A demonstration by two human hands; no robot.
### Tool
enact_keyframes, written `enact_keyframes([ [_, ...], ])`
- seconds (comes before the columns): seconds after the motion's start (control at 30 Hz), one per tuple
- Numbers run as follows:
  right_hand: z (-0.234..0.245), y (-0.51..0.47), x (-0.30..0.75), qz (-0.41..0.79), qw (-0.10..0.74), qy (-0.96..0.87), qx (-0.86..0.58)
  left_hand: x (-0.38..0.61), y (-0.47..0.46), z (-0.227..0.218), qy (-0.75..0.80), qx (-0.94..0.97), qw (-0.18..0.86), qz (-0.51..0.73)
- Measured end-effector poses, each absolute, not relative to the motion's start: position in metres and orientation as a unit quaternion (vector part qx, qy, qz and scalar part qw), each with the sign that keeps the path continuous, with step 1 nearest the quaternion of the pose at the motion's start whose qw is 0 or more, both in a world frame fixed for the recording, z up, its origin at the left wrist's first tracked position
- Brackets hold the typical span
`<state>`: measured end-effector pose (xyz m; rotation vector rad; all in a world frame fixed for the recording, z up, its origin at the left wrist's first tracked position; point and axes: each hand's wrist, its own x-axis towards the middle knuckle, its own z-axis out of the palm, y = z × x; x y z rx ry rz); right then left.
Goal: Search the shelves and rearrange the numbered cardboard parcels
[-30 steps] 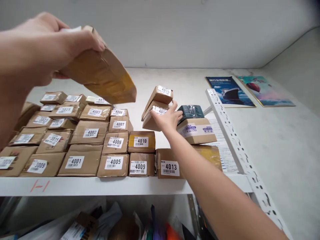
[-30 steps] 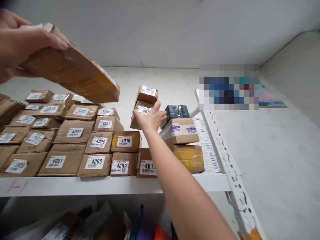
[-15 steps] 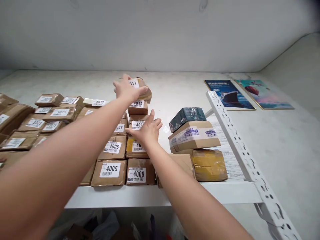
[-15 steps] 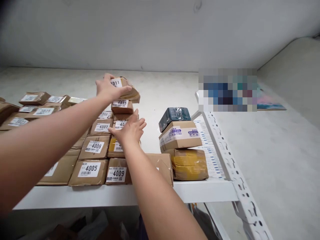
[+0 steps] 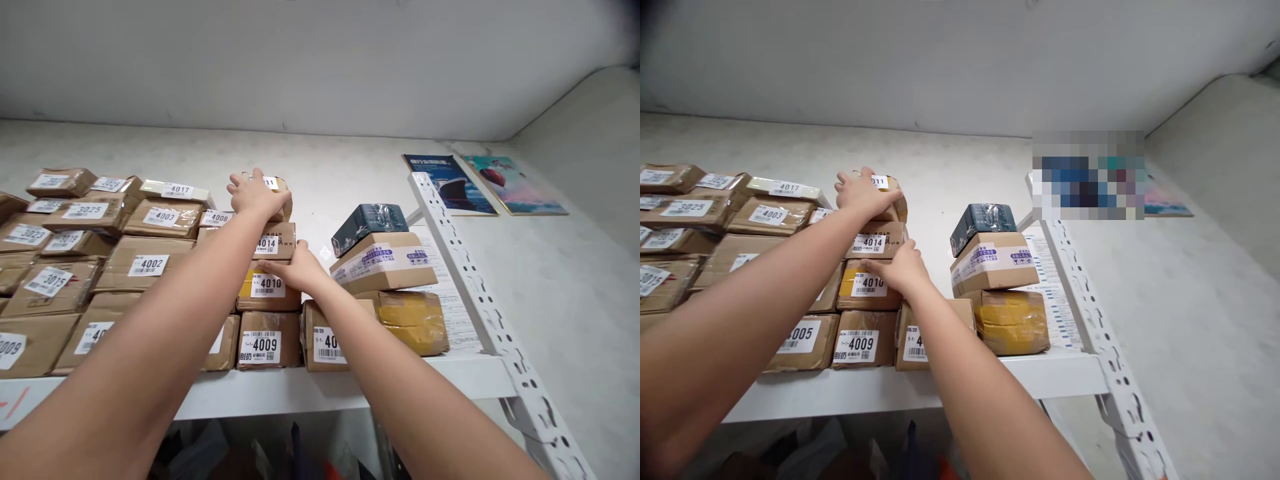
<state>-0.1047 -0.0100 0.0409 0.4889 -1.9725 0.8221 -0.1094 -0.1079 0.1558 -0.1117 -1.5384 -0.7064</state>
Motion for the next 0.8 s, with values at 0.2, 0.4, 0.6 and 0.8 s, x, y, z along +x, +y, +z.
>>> enact_keyframes([
  [0.2,0.011,0.041,-0.060,0.195,0.465,-0.849,0.161,-0.109,-0.109,0.153,-0.684,-0.056,0.654,-0.317],
  [0.4,-0.042,0.072,-0.033,0.006,0.425,-0.885,0.188,-0.108,-0.112,0.157,-0.697,-0.067,0.639,-0.318],
  [0.6,-0.052,0.072,-0.050,-0.045,0.486,-0.853,0.185,-0.095,-0.099,0.130,-0.640,-0.097,0.700,-0.300],
  [0.8,-0.059,0.093,-0.029,-0.025,0.589,-0.772,0.236,-0.050,-0.092,0.004,-0.661,-0.406,0.559,-0.294],
])
